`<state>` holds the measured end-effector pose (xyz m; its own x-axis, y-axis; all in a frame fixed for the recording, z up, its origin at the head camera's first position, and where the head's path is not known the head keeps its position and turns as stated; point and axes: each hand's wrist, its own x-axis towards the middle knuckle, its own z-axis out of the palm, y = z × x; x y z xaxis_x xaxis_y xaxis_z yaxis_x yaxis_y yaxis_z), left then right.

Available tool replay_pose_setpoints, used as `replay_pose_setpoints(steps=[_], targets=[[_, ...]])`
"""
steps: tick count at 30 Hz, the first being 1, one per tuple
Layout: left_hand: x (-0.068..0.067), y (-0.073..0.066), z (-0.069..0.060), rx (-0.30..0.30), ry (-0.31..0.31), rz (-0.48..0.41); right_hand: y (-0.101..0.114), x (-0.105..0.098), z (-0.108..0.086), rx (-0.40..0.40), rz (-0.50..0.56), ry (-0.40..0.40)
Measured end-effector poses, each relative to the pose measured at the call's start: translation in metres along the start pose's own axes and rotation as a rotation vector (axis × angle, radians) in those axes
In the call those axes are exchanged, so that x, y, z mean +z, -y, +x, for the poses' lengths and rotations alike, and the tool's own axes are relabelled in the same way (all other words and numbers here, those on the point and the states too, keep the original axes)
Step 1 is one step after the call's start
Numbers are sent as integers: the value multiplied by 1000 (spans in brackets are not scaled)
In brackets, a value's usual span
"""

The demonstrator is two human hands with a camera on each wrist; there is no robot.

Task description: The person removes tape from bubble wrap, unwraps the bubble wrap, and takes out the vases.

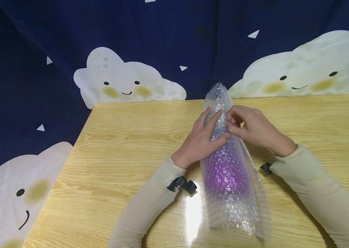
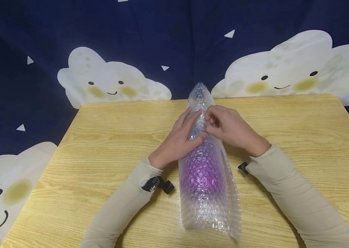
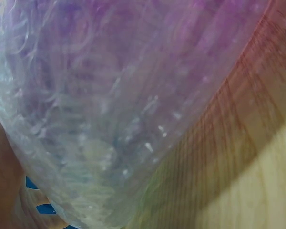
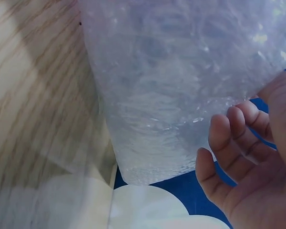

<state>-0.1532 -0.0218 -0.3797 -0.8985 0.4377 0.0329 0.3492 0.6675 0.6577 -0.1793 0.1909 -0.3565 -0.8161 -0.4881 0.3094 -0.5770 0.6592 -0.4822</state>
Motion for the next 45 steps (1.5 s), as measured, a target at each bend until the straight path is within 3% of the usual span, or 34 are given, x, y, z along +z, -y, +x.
replay_pose_setpoints(steps=[10,21,45], targets=[[0,-1,2,5,-4,-9,0,-7,0,41,-17,24],[1,1,0,10,-8,1,0,-8,-1,-14,-53,-4],[1,1,0,6,-8,-4,-1,-14,-1,49,-101,35]])
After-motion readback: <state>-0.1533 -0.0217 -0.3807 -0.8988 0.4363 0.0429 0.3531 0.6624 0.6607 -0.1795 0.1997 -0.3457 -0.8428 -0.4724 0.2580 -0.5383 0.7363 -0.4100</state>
